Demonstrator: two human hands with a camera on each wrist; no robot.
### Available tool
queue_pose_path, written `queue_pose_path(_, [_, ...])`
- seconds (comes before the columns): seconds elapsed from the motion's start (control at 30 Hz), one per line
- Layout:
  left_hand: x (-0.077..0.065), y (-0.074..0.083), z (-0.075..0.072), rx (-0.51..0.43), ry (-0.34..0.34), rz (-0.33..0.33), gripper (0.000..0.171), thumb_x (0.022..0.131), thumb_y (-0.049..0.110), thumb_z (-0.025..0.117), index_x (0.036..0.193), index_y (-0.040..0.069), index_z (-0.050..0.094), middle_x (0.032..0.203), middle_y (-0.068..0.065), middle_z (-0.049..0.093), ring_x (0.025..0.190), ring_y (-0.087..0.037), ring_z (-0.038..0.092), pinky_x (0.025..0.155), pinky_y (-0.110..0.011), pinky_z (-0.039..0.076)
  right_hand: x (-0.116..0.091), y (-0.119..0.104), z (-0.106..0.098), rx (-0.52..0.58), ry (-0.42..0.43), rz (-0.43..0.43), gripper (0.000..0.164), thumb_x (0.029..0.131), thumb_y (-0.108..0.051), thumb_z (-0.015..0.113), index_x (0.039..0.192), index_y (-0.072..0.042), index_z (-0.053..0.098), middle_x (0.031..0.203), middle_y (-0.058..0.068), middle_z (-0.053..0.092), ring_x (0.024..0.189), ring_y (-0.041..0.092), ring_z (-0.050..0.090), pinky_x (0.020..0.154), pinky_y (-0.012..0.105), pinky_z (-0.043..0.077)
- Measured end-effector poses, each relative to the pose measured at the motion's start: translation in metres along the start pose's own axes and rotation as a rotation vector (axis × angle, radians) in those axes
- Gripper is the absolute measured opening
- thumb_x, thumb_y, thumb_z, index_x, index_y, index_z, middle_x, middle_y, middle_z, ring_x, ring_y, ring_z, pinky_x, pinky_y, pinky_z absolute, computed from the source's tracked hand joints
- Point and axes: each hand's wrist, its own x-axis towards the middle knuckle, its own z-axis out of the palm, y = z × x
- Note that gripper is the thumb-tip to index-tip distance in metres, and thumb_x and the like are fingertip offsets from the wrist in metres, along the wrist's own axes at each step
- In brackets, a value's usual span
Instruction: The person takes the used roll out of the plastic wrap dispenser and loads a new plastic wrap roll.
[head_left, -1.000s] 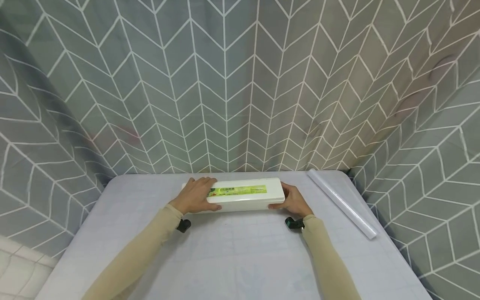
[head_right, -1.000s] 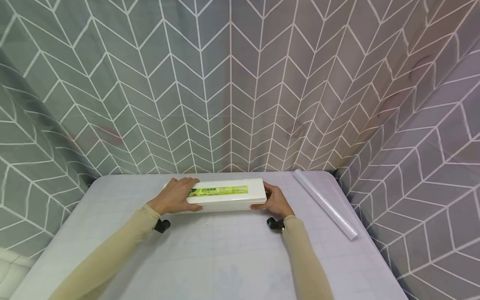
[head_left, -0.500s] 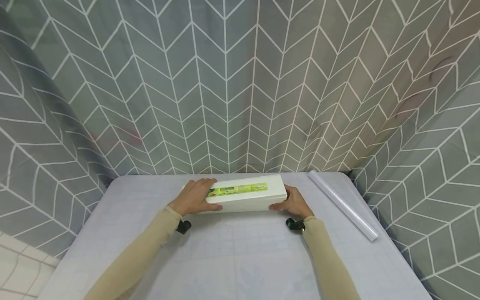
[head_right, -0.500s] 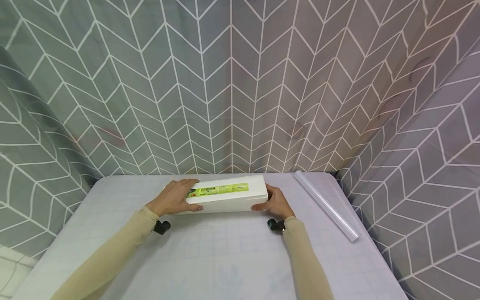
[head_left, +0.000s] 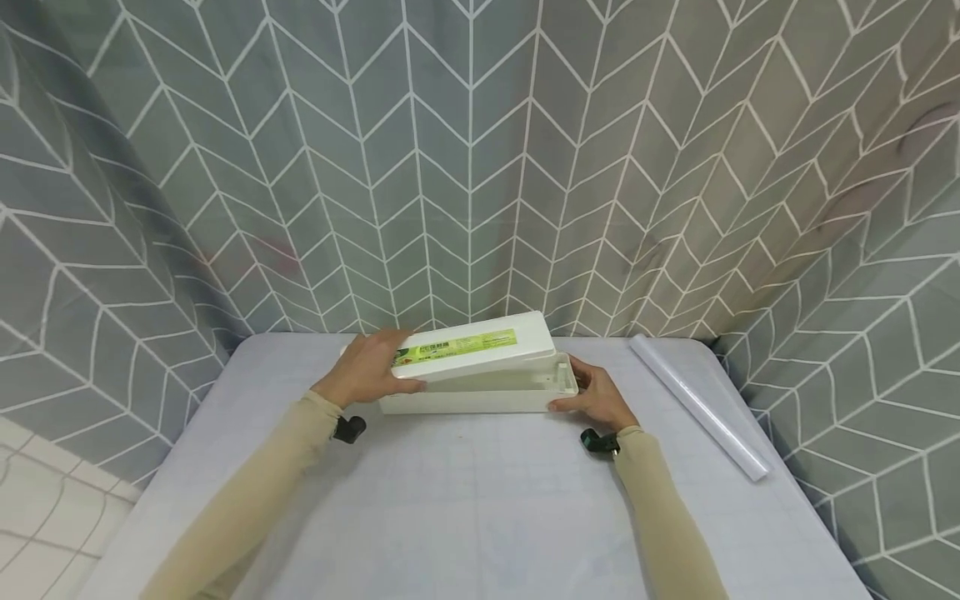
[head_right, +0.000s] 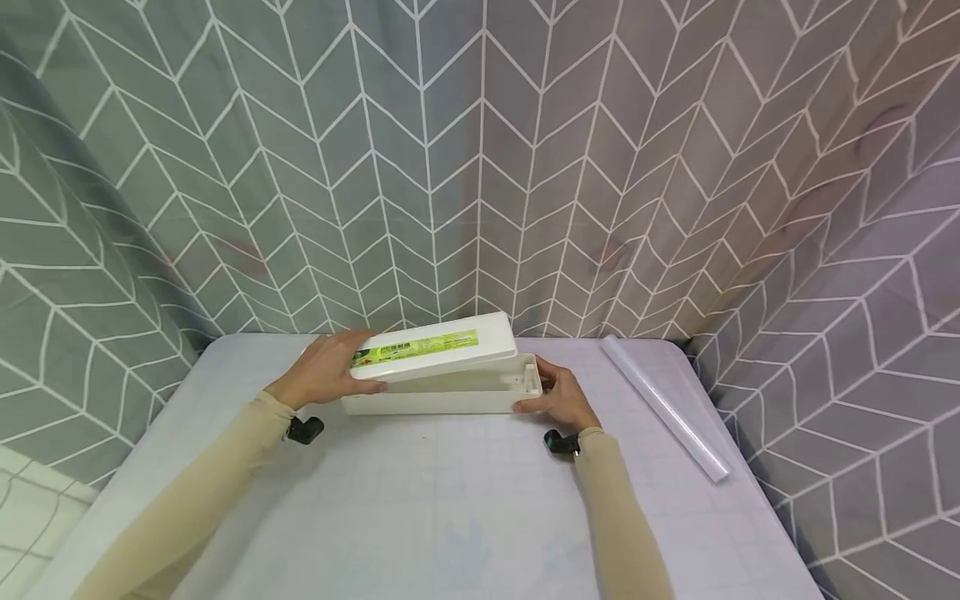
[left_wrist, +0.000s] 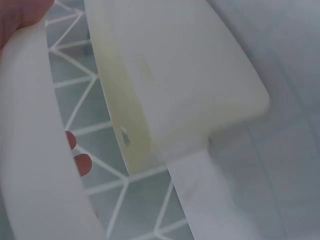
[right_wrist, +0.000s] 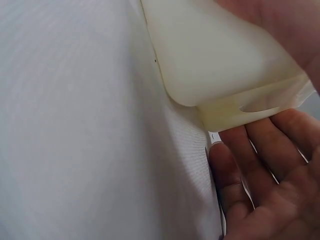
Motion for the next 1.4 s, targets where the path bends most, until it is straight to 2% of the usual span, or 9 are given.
queue_pose_path(0.1, [-0.009, -0.012, -0.005, 0.007, -0.001, -0.035, 0.092, 0.081, 0.058, 0.086, 0.149, 0.003, 0.057, 0.132, -0.014, 0.071, 0.103, -0.027, 0.068, 0.089, -0.051, 0.053, 0.0, 0.0, 0.0, 0.008, -0.004, -0.008, 0.1, 0.073, -0.014, 0.099, 0.158, -0.005, 0.049, 0.15, 0.017, 0.062, 0.126, 0.035, 0.065, 0.095, 0.021, 0.051])
queue_pose_path(0.3, [-0.031, -0.035, -0.018, 0.014, 0.036, -0.094, 0.087, 0.08, 0.056, 0.088, 0.145, 0.005, 0.061, 0.127, -0.013, 0.073, 0.098, -0.027, 0.067, 0.081, -0.049, 0.053, 0.0, 0.001, 0.001, 0.007, -0.006, -0.01, 0.101, 0.072, -0.015, 0.1, 0.158, -0.005, 0.049, 0.149, 0.017, 0.063, 0.122, 0.033, 0.067, 0.093, 0.02, 0.052])
queue_pose_path(0.5, [-0.049, -0.055, -0.031, 0.053, 0.014, -0.182, 0.097, 0.082, 0.064, 0.082, 0.153, 0.004, 0.054, 0.144, -0.022, 0.064, 0.124, -0.04, 0.063, 0.094, -0.061, 0.049, 0.001, -0.001, -0.002, 0.011, -0.002, 0.001, 0.103, 0.071, -0.016, 0.1, 0.159, -0.006, 0.047, 0.149, 0.016, 0.063, 0.124, 0.033, 0.066, 0.093, 0.021, 0.052])
queue_pose_path(0.57, [-0.054, -0.061, -0.036, 0.055, 0.015, -0.199, 0.098, 0.083, 0.065, 0.082, 0.155, 0.005, 0.052, 0.146, -0.024, 0.063, 0.127, -0.042, 0.062, 0.094, -0.062, 0.048, 0.001, -0.002, -0.003, 0.013, -0.005, 0.003, 0.104, 0.071, -0.016, 0.1, 0.16, -0.006, 0.046, 0.15, 0.017, 0.062, 0.125, 0.034, 0.065, 0.093, 0.021, 0.052])
queue_pose_path(0.8, [-0.077, -0.076, -0.046, 0.09, 0.05, -0.243, 0.093, 0.082, 0.063, 0.083, 0.148, 0.003, 0.058, 0.139, -0.025, 0.066, 0.12, -0.041, 0.064, 0.086, -0.06, 0.05, 0.0, -0.004, -0.001, 0.021, -0.018, 0.01, 0.104, 0.074, -0.014, 0.098, 0.161, -0.005, 0.043, 0.153, 0.019, 0.059, 0.13, 0.037, 0.063, 0.096, 0.018, 0.05])
queue_pose_path(1.07, [-0.115, -0.09, -0.054, 0.098, 0.079, -0.318, 0.093, 0.082, 0.061, 0.084, 0.141, -0.006, 0.058, 0.127, -0.027, 0.067, 0.105, -0.038, 0.065, 0.077, -0.054, 0.05, -0.002, -0.004, 0.0, -0.021, -0.008, 0.028, 0.107, 0.072, -0.022, 0.101, 0.162, -0.009, 0.044, 0.15, 0.015, 0.062, 0.13, 0.036, 0.063, 0.097, 0.02, 0.049])
queue_pose_path(1.23, [-0.134, -0.098, -0.055, 0.087, 0.08, -0.365, 0.092, 0.083, 0.062, 0.083, 0.14, -0.006, 0.058, 0.121, -0.027, 0.068, 0.096, -0.035, 0.064, 0.073, -0.054, 0.05, -0.003, -0.004, -0.002, -0.026, -0.005, 0.032, 0.107, 0.072, -0.021, 0.1, 0.162, -0.007, 0.043, 0.153, 0.016, 0.059, 0.13, 0.035, 0.062, 0.098, 0.021, 0.048])
queue_pose_path(1.4, [-0.152, -0.106, -0.053, 0.076, 0.07, -0.428, 0.095, 0.084, 0.063, 0.081, 0.141, -0.009, 0.056, 0.12, -0.03, 0.066, 0.096, -0.04, 0.065, 0.075, -0.056, 0.05, -0.002, -0.004, -0.001, -0.033, -0.01, 0.028, 0.107, 0.073, -0.021, 0.1, 0.162, -0.005, 0.042, 0.155, 0.017, 0.057, 0.131, 0.035, 0.062, 0.099, 0.02, 0.048])
